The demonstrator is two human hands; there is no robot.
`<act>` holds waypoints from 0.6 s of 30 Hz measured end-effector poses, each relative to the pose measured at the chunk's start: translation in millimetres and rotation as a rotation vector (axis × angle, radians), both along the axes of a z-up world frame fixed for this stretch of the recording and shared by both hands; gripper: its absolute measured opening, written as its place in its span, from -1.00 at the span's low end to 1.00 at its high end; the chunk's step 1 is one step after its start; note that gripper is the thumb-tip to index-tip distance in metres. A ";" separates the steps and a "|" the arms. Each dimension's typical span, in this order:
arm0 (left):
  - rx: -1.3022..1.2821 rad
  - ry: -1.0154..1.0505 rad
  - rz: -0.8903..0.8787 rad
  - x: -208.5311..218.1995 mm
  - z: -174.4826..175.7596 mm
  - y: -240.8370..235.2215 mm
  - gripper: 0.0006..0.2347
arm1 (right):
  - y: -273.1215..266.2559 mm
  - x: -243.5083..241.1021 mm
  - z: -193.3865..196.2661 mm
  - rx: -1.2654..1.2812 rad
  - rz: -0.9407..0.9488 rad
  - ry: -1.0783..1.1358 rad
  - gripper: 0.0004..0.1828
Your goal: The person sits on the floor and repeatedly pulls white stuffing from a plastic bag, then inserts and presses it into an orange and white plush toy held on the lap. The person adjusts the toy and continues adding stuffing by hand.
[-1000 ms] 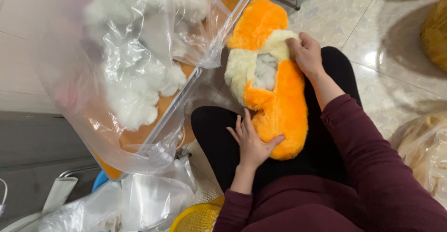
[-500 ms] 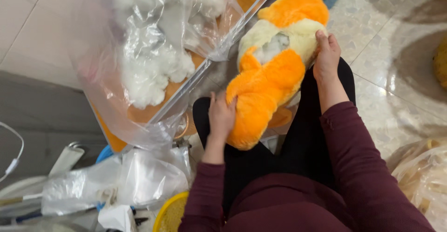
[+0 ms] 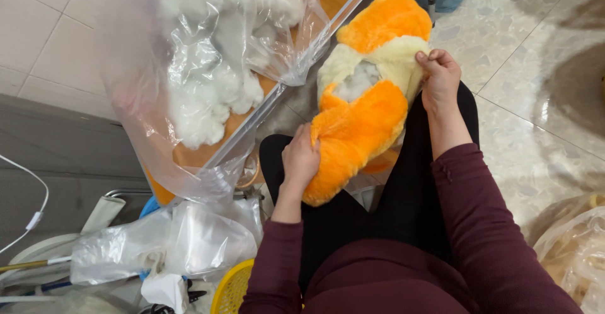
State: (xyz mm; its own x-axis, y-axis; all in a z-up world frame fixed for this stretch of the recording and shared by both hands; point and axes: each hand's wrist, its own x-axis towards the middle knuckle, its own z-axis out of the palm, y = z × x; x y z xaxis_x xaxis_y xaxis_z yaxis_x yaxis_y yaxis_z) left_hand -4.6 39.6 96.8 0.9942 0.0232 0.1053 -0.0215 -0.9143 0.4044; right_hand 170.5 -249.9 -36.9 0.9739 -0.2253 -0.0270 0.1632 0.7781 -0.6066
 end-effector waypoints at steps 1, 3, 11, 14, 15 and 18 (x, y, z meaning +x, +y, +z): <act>-0.016 -0.081 0.021 3.4 -16.0 -0.8 -0.71 | -1.4 2.5 -4.0 0.019 -0.032 0.019 -0.72; 0.006 -0.241 -0.005 10.1 -50.8 -3.5 -0.67 | -5.4 7.9 -8.8 0.059 -0.093 0.054 -0.69; 0.003 0.279 -0.242 2.4 -140.4 -16.5 -0.53 | -33.8 -2.9 -2.3 0.037 -0.125 -0.031 -0.72; -0.175 0.171 -0.170 -4.3 -149.8 -16.0 -0.41 | -33.2 -24.5 4.5 -0.181 -0.021 0.029 -0.74; -0.205 0.096 -0.165 -7.7 -152.5 -13.4 -0.43 | -27.3 -33.5 7.0 -0.255 0.034 0.054 -0.75; -0.273 -0.149 -0.105 -8.6 -155.8 -3.9 -0.50 | -8.2 -59.9 18.5 -0.572 0.105 0.133 -0.75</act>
